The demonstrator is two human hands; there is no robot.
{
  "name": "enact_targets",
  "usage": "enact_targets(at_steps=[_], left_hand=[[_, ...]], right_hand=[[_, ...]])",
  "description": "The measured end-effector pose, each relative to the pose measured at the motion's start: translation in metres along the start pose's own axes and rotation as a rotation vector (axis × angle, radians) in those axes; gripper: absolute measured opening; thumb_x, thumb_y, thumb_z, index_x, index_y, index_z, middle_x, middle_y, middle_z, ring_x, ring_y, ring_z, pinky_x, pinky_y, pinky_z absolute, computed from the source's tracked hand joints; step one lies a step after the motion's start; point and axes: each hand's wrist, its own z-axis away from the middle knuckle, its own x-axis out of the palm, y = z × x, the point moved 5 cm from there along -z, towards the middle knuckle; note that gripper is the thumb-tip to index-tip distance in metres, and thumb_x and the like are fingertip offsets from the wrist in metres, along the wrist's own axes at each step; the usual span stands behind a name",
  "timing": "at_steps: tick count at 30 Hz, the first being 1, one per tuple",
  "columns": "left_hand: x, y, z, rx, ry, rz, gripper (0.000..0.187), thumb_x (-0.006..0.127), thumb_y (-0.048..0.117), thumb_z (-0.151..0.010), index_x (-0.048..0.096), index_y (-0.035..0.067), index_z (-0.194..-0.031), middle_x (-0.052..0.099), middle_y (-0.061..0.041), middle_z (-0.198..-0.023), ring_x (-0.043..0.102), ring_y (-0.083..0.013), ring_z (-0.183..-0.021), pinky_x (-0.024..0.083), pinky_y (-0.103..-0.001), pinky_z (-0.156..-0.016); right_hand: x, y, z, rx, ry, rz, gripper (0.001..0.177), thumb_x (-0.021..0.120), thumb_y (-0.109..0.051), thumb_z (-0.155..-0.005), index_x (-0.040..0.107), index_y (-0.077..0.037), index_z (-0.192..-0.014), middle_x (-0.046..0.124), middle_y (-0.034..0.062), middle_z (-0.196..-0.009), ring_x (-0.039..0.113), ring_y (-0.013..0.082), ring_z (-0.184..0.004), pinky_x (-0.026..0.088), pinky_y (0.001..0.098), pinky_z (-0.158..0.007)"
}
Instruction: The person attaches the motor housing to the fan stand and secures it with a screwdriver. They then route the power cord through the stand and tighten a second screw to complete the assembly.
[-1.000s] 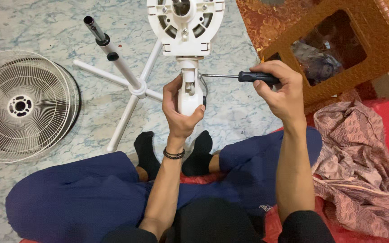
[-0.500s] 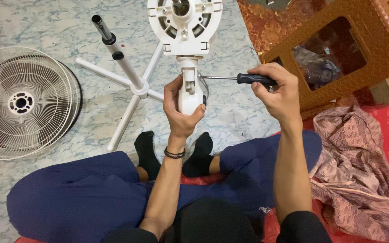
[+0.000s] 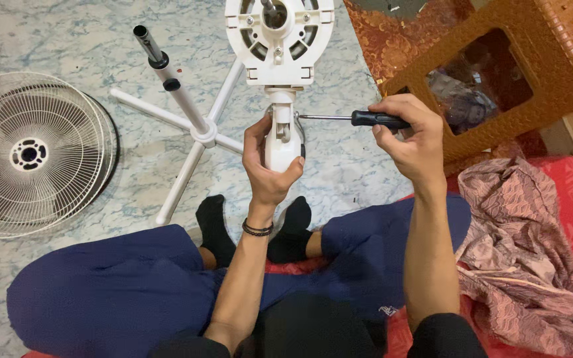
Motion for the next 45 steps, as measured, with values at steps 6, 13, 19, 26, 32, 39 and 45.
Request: enact_targets(at_steps=[6, 13, 19, 26, 32, 39, 45], left_hand=[[0.003, 0.000, 0.000, -0.025, -0.006, -0.032, 0.079, 0.078, 0.012, -0.075, 0.045, -0.003, -0.146, 0.058, -0.014, -0.131, 0.062, -0.0219, -0.117, 0.055, -0.037, -0.103], [0.004, 0.002, 0.001, -0.014, -0.018, -0.061, 0.080, 0.078, 0.014, -0.075, 0.045, -0.002, -0.146, 0.059, -0.014, -0.132, 0.063, -0.0209, -0.114, 0.057, -0.036, -0.100], [0.005, 0.002, 0.003, -0.038, -0.012, -0.056, 0.080, 0.080, 0.012, -0.074, 0.046, -0.003, -0.145, 0.062, -0.013, -0.124, 0.064, -0.0207, -0.110, 0.056, -0.035, -0.098], [0.008, 0.002, 0.003, 0.009, -0.015, -0.017, 0.080, 0.081, 0.009, -0.076, 0.045, -0.002, -0.147, 0.062, -0.013, -0.128, 0.063, -0.0196, -0.116, 0.053, -0.034, -0.105], [0.010, 0.002, 0.004, 0.015, -0.028, -0.040, 0.082, 0.082, 0.010, -0.075, 0.045, -0.002, -0.147, 0.062, -0.013, -0.128, 0.063, -0.0193, -0.116, 0.053, -0.034, -0.104], [0.015, -0.001, 0.005, -0.062, -0.018, -0.029, 0.083, 0.080, 0.010, -0.073, 0.045, -0.002, -0.146, 0.063, -0.013, -0.123, 0.065, -0.0188, -0.109, 0.057, -0.033, -0.097], [0.014, 0.002, 0.006, -0.040, -0.007, -0.020, 0.082, 0.079, 0.009, -0.074, 0.045, -0.003, -0.148, 0.063, -0.014, -0.126, 0.063, -0.0206, -0.114, 0.054, -0.034, -0.102]], right_hand=[[-0.001, 0.005, 0.001, 0.020, -0.017, 0.014, 0.027, 0.072, 0.002, -0.088, 0.071, 0.002, -0.115, 0.068, 0.0056, -0.109, 0.063, 0.0109, -0.097, 0.051, 0.0239, -0.086], [-0.006, 0.030, 0.002, 0.227, -0.070, -0.109, 0.029, 0.080, -0.010, -0.091, 0.068, 0.000, -0.116, 0.067, 0.0008, -0.095, 0.059, 0.0054, -0.079, 0.047, 0.0206, -0.069], [-0.001, 0.049, -0.002, 0.392, -0.115, -0.326, 0.019, 0.069, -0.014, -0.097, 0.069, 0.001, -0.108, 0.066, 0.0041, -0.077, 0.048, 0.0043, -0.053, 0.036, 0.0214, -0.045], [0.001, 0.046, 0.001, 0.573, -0.231, -0.418, 0.025, 0.056, -0.027, -0.105, 0.063, -0.003, -0.113, 0.060, 0.0034, -0.065, 0.044, 0.0046, -0.045, 0.033, 0.0208, -0.040], [-0.009, 0.030, -0.004, 0.399, -0.203, -0.340, 0.034, 0.078, -0.005, -0.089, 0.057, 0.000, -0.114, 0.062, -0.0006, -0.087, 0.058, 0.0064, -0.069, 0.048, 0.0228, -0.058], [-0.013, 0.053, -0.001, 0.465, -0.160, -0.287, 0.021, 0.075, -0.007, -0.090, 0.070, 0.000, -0.109, 0.064, 0.0013, -0.076, 0.050, 0.0044, -0.057, 0.038, 0.0210, -0.050], [-0.008, 0.077, 0.003, 0.550, -0.168, -0.387, 0.037, 0.063, -0.031, -0.112, 0.071, 0.001, -0.095, 0.057, 0.0033, -0.063, 0.041, 0.0053, -0.048, 0.030, 0.0216, -0.044]])
